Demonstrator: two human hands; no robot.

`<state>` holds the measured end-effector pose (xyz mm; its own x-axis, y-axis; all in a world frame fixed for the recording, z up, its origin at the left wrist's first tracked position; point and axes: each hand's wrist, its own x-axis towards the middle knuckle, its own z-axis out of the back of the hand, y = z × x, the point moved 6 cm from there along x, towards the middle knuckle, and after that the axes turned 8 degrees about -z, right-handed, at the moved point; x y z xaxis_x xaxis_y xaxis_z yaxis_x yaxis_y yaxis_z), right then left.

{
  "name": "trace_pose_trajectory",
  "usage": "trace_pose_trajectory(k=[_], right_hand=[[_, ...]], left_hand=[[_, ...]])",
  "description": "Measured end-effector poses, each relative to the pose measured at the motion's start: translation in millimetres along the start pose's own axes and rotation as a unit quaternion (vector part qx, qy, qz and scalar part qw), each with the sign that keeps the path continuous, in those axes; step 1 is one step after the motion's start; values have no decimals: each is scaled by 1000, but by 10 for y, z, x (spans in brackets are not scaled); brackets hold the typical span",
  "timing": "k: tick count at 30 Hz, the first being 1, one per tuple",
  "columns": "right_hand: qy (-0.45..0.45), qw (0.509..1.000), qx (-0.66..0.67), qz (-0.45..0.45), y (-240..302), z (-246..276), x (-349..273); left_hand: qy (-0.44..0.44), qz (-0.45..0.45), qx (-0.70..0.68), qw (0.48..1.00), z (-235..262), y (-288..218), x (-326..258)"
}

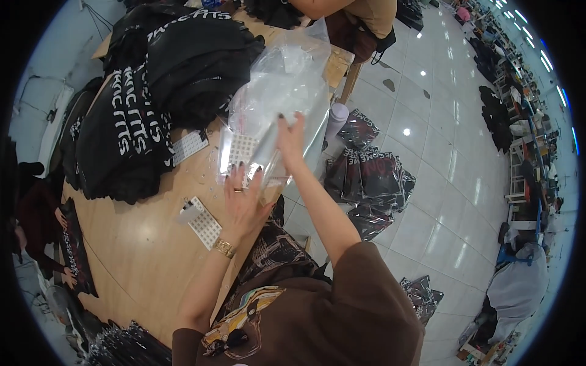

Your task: Fold black t-shirts, place them into plastic bags, and apply adhesive labels to the packages.

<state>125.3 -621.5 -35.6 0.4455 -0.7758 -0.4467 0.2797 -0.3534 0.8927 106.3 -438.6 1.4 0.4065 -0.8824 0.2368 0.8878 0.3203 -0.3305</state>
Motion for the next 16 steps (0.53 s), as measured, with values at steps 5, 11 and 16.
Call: trace_pose_trajectory(k=[5,11,16], right_hand=[[289,957,-1,-15,83,-554,-18],[-77,972,31,220,197,667,397],[-25,993,-104,-50,-542,1035,1065]], left_hand=[[-31,-36,54,997,110,101,247],[94,69,64,991,-71,331,467],[50,52,130,989,-186,295,497]])
